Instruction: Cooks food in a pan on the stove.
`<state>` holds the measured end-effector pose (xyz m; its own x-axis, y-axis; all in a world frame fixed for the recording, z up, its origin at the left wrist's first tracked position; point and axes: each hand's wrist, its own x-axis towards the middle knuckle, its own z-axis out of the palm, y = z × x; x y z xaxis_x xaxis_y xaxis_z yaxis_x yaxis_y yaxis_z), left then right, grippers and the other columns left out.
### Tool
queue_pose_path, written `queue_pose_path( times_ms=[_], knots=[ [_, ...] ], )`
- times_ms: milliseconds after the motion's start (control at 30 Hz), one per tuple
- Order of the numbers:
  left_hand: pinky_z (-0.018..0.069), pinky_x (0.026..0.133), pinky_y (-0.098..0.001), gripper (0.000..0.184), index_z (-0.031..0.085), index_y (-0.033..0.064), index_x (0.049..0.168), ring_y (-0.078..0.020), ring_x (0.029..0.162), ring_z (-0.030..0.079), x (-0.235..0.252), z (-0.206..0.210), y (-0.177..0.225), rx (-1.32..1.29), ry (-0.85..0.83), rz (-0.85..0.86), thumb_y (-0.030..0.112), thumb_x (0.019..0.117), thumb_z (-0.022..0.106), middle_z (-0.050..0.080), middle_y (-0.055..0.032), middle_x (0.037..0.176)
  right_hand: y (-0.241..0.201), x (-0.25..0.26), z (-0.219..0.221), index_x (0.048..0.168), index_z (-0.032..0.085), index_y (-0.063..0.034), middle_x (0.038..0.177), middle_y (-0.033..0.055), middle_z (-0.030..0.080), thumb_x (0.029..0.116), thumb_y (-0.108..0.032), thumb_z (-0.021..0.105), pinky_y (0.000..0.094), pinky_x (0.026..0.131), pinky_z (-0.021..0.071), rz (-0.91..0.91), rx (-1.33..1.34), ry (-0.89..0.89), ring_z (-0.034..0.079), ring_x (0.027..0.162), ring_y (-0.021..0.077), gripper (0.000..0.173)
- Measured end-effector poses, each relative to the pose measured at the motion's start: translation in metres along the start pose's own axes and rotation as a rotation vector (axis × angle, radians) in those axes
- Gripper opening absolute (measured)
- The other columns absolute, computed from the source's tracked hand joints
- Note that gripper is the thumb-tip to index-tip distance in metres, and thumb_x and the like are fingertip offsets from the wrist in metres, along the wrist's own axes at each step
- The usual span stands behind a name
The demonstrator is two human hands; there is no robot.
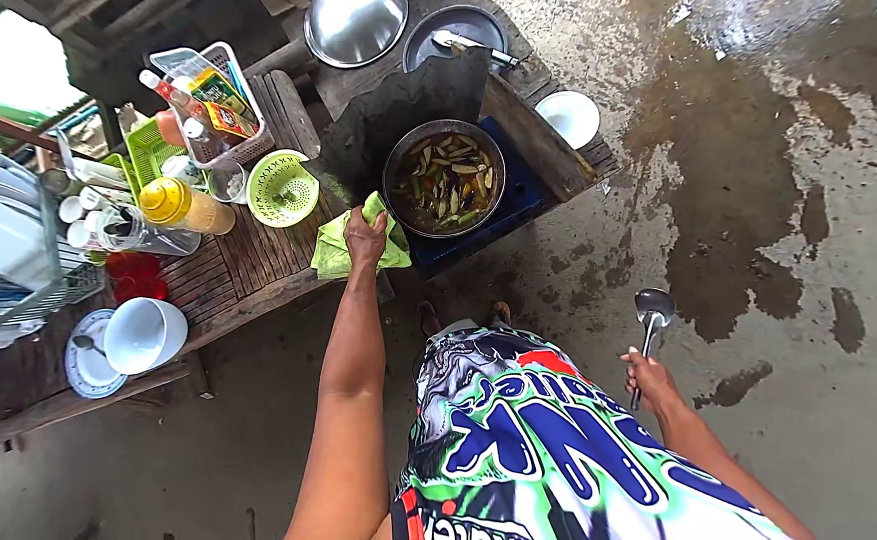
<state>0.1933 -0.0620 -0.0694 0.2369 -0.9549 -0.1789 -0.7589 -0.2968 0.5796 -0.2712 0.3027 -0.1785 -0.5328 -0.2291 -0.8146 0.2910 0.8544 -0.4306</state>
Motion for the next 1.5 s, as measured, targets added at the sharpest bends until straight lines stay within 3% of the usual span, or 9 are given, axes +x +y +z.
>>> queue_pose_path(
  times_ms=[333,600,733,933,1100,1267,1367,1433,1500],
  knots=[
    [0.0480,0.104,-0.0570,0.053,0.059,-0.0030,0.134,-0.0414,0.116,0.065,0.000,0.003,0.003,0.033,0.042,0.003,0.034,0.0981,0.070,0.068,-0.0275,0.120,0.007,0.000,0.004,0.108,0.060,-0.0081,0.059,-0.0050,0.036,0.1109,-0.042,0.044,0.0233,0.043,0.0376,0.022,0.002,0.018,0.036,0.043,0.0068,0.037],
    [0.0451,0.108,-0.0585,0.064,0.056,-0.0020,0.140,-0.0393,0.122,0.062,-0.001,-0.007,-0.011,-0.156,-0.033,-0.013,0.042,0.0965,0.072,0.065,-0.0266,0.128,0.010,-0.006,0.013,0.110,0.060,-0.0071,0.061,-0.0045,0.036,0.1110,-0.043,0.043,0.0245,0.044,0.0377,0.027,-0.008,0.013,0.036,0.044,0.0073,0.039],
    [0.0466,0.108,-0.0548,0.059,0.056,0.0000,0.141,-0.0349,0.122,0.063,-0.002,-0.009,-0.021,-0.262,-0.034,-0.014,0.039,0.0986,0.070,0.065,-0.0245,0.130,0.007,-0.010,0.021,0.110,0.060,-0.0076,0.060,-0.0047,0.036,0.1111,-0.043,0.042,0.0240,0.044,0.0374,0.026,-0.014,0.015,0.035,0.044,0.0070,0.040],
    [0.0562,0.095,-0.0457,0.048,0.058,0.0011,0.136,-0.0251,0.104,0.069,-0.010,-0.024,-0.046,-0.521,0.130,-0.097,0.031,0.1007,0.068,0.069,-0.0194,0.118,0.000,-0.013,0.034,0.111,0.060,-0.0082,0.061,-0.0045,0.037,0.1109,-0.043,0.043,0.0245,0.044,0.0384,0.029,-0.008,0.018,0.036,0.044,0.0074,0.039],
    [0.0592,0.090,-0.0439,0.043,0.058,0.0022,0.134,-0.0219,0.099,0.070,-0.018,-0.087,-0.079,-0.670,0.346,-0.192,0.026,0.0997,0.069,0.069,-0.0155,0.116,-0.001,-0.018,0.049,0.111,0.060,-0.0084,0.061,-0.0045,0.037,0.1108,-0.043,0.043,0.0243,0.044,0.0382,0.036,-0.017,0.027,0.037,0.044,0.0071,0.039],
    [0.0540,0.100,-0.0422,0.044,0.059,0.0010,0.132,-0.0209,0.110,0.067,-0.014,-0.183,-0.107,-0.360,0.556,-0.096,0.029,0.0995,0.068,0.066,-0.0163,0.122,0.002,-0.024,0.063,0.111,0.060,-0.0083,0.062,-0.0042,0.038,0.1106,-0.044,0.043,0.0241,0.045,0.0381,0.044,-0.039,0.020,0.037,0.045,0.0072,0.039],
    [0.0483,0.105,-0.0440,0.044,0.061,0.0019,0.132,-0.0241,0.118,0.064,0.002,-0.208,-0.115,-0.173,0.593,-0.102,0.030,0.0993,0.067,0.067,-0.0181,0.124,-0.002,-0.031,0.075,0.111,0.061,-0.0078,0.064,-0.0037,0.038,0.1106,-0.043,0.043,0.0246,0.046,0.0375,0.022,-0.094,0.004,0.037,0.046,0.0077,0.039],
    [0.0458,0.107,-0.0535,0.052,0.056,0.0024,0.140,-0.0343,0.124,0.062,0.015,-0.203,-0.125,-0.074,0.498,-0.127,0.031,0.0981,0.068,0.065,-0.0232,0.130,-0.008,-0.039,0.086,0.115,0.061,-0.0063,0.066,-0.0025,0.039,0.1109,-0.043,0.043,0.0256,0.047,0.0380,-0.018,-0.148,-0.009,0.037,0.048,0.0085,0.041],
    [0.0416,0.109,-0.0650,0.076,0.036,0.0031,0.156,-0.0476,0.130,0.055,0.019,-0.195,-0.132,0.054,0.288,-0.174,0.039,0.0981,0.069,0.056,-0.0314,0.140,-0.020,-0.051,0.099,0.120,0.061,-0.0039,0.071,0.0003,0.042,0.1118,-0.042,0.040,0.0287,0.051,0.0404,-0.101,-0.247,-0.012,0.040,0.052,0.0105,0.044]
  ],
)
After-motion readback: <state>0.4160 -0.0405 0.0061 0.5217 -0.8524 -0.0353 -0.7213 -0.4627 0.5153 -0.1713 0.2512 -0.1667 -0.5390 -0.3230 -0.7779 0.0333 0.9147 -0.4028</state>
